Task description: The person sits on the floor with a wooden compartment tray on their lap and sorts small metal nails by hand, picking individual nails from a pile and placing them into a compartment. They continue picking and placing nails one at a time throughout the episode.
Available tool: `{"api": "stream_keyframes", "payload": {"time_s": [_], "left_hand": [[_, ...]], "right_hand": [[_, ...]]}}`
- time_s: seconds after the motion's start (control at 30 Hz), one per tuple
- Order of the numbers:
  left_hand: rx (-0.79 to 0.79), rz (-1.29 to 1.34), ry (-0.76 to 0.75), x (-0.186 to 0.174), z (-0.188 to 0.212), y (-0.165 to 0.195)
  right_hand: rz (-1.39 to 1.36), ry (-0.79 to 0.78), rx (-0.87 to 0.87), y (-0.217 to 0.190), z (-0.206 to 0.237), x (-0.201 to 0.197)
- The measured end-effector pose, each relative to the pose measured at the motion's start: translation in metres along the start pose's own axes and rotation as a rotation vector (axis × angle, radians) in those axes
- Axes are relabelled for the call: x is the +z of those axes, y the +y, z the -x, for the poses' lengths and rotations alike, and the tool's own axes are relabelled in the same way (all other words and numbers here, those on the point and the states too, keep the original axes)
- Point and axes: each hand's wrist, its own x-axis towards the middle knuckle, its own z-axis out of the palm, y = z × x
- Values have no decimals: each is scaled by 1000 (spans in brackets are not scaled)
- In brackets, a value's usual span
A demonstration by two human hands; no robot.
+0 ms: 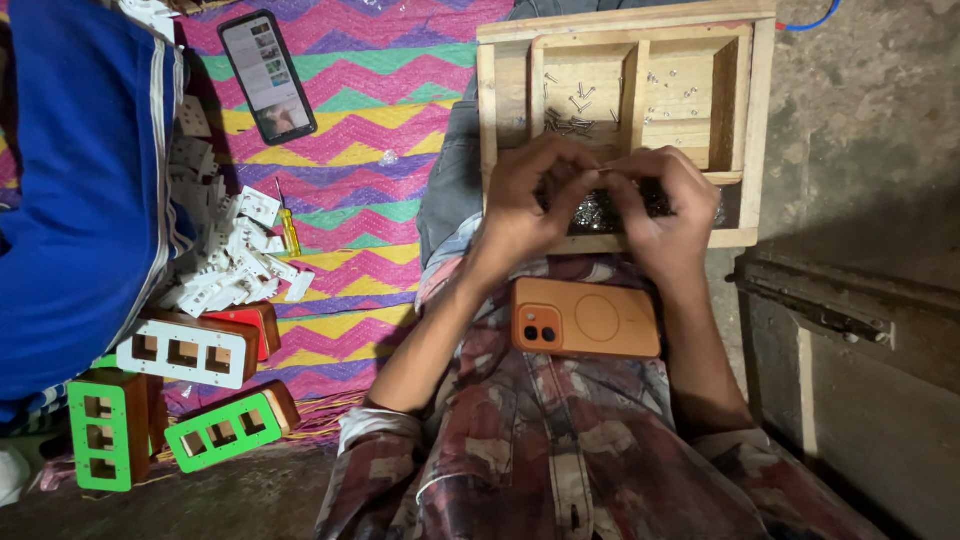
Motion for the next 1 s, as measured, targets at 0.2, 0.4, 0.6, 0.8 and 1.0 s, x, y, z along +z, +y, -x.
{"api": "stream_keyframes", "payload": {"time_s": [0.2,0.4,0.6,0.8,1.0], "left_hand": [[9,-21,-29,-1,0,11],[36,5,-51,-4,3,11],[47,8,-38,-3,4,5],[61,3,-54,-2,4,1],[59,44,-31,-1,5,2]], "right_hand": [[-3,12,-18,-4,1,-1],[-8,0,4,-5,3,-1],[-50,3,48,-3,4,-1],[-25,-26,-9,-2,3,-3],[-8,10,28,2,4,-1]]}}
